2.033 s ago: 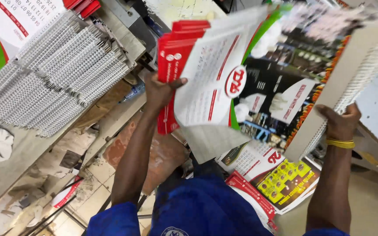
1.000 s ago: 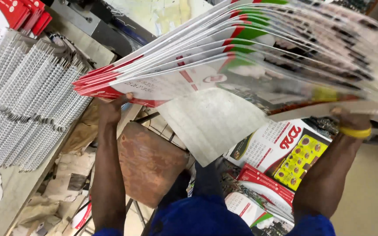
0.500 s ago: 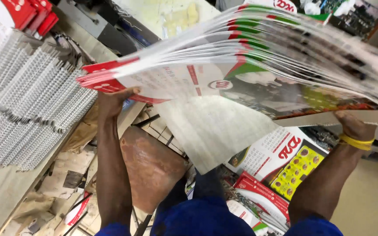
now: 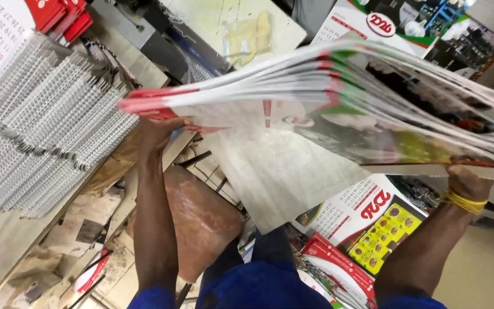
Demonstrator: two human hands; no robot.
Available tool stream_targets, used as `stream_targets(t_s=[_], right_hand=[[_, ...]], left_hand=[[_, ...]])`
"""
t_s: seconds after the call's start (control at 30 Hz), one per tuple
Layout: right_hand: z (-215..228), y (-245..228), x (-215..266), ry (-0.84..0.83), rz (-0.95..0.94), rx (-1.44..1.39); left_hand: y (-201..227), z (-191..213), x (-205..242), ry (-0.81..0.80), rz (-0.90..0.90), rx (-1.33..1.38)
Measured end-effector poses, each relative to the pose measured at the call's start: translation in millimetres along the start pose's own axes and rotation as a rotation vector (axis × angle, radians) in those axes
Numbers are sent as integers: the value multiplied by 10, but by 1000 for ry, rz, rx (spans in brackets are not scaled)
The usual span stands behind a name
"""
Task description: The person organizes and stacks spiral-bound calendars on a metal rack. They pick up stacks of calendars, align them, and place them onto the rack, repeating the process with different batches.
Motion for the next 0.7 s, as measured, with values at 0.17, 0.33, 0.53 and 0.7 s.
stream_targets(t_s=[0.17, 0.33, 0.53, 0.7], right_hand=[[266, 176, 317, 183, -53, 60], [322, 133, 413, 214, -82, 41], [136, 216, 161, 262, -99, 18], [186, 257, 90, 284, -106, -12]], left_hand=[[-112, -128, -298, -79, -195, 64], [-305, -104, -536, -142, -364, 120], [-308, -247, -920, -225, -609, 198], [-468, -429, -1263, -281, -752, 278]])
Point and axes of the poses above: each hand's wrist, its own x-axis away from the middle knuckle, its own z-axis out of the back of the hand, y = z × x, the point moved 4 cm from there along -x, towards the middle knuckle, and after that the axes turned 8 degrees about -y, right-handed, at the moved point
